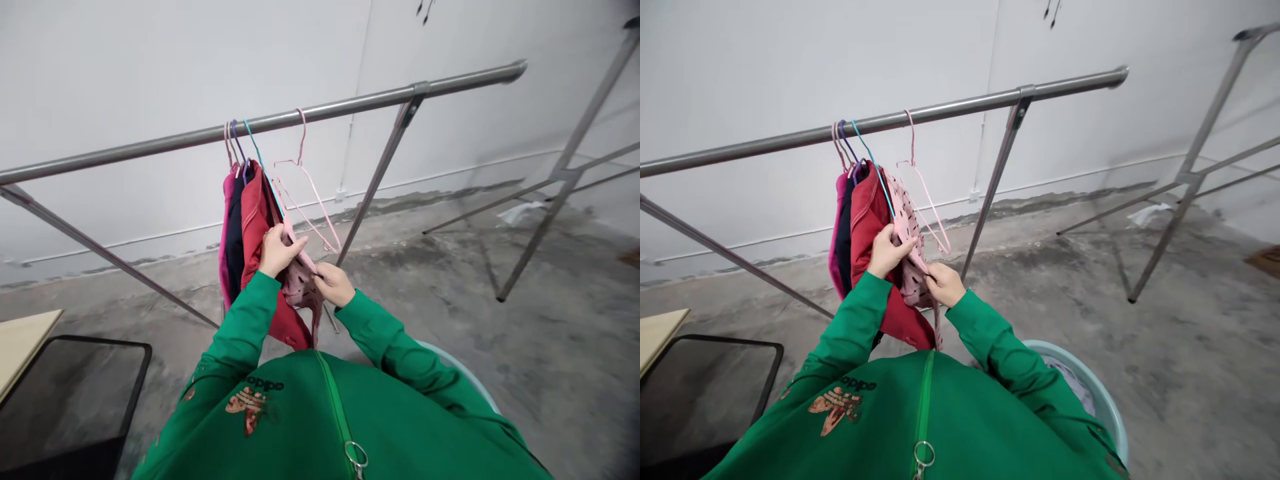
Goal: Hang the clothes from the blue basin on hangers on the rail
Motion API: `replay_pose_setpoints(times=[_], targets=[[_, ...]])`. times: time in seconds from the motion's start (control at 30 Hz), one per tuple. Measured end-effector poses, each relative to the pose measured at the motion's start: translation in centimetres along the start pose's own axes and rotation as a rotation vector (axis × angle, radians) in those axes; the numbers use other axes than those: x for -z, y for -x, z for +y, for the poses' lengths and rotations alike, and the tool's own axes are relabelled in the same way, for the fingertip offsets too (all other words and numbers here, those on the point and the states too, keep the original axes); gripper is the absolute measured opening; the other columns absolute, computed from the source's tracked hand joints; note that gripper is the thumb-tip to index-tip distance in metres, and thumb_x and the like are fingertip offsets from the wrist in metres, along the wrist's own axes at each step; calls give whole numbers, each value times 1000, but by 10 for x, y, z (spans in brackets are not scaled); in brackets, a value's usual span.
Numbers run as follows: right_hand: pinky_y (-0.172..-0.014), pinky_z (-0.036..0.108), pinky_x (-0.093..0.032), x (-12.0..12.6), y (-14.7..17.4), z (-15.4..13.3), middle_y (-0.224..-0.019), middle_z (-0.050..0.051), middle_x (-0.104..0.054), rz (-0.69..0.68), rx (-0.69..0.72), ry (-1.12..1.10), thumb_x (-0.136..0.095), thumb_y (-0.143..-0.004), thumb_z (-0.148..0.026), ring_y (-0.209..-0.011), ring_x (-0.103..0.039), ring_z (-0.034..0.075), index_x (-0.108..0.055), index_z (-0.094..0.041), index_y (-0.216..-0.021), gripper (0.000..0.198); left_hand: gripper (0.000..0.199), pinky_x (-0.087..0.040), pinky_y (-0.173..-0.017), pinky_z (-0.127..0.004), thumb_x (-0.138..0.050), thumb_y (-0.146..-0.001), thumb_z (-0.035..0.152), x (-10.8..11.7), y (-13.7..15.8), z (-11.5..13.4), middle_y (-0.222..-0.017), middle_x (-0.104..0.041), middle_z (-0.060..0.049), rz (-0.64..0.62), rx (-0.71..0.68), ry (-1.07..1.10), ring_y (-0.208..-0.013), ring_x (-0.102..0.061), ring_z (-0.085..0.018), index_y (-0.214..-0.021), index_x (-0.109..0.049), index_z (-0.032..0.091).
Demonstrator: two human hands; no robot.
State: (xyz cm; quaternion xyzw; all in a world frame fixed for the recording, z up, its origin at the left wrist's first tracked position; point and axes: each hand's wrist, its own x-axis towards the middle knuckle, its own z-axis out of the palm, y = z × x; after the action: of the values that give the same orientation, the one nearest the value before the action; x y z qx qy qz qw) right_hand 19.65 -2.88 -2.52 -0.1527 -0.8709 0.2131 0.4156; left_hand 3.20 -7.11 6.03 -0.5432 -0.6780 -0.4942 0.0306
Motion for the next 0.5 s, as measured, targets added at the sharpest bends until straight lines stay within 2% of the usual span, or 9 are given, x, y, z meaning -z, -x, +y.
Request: replay_pose_setpoints(times=[0.07,0.13,0.3,0.5], targets=[[-77,28,-47,0,1,0,-86,7,-65,-10,-74,18,-43,-81,-16,-83,-59,17,-64,-18,-94,25,48,-38,-69,-32,-72,-69,48,2,4,3,-52,-39,4,81,-66,-140,-58,-44,-14,-53,-36,21],[-79,29,-47,-1,2,-2,-89,7,-66,-23,-142,18,-44,-81,-17,-85,-60,17,-64,-19,-95,25,52,-34,-70,-34,-69,-74,46,4,10,3,-50,-35,4,176,-167,-256,-57,-41,-15,-51,-30,21],[-71,26,-45,-5,2,-16,-78,4,-63,-59,-273,-69,-45,-82,-21,-74,-57,16,-63,-18,-86,19,43,-30,-69,-36,-63,-81,47,13,31,-4,-54,-46,-1,230,-394,-344,-62,-46,-18,-55,-41,21],[-62,24,-42,-19,9,-36,-67,0,-55,-50,-306,-307,-44,-82,-25,-64,-50,13,-60,-17,-82,18,30,-32,-75,-39,-57,-85,41,22,53,-16,-62,-56,-4,167,-380,-177,-75,-57,-22,-63,-53,21]])
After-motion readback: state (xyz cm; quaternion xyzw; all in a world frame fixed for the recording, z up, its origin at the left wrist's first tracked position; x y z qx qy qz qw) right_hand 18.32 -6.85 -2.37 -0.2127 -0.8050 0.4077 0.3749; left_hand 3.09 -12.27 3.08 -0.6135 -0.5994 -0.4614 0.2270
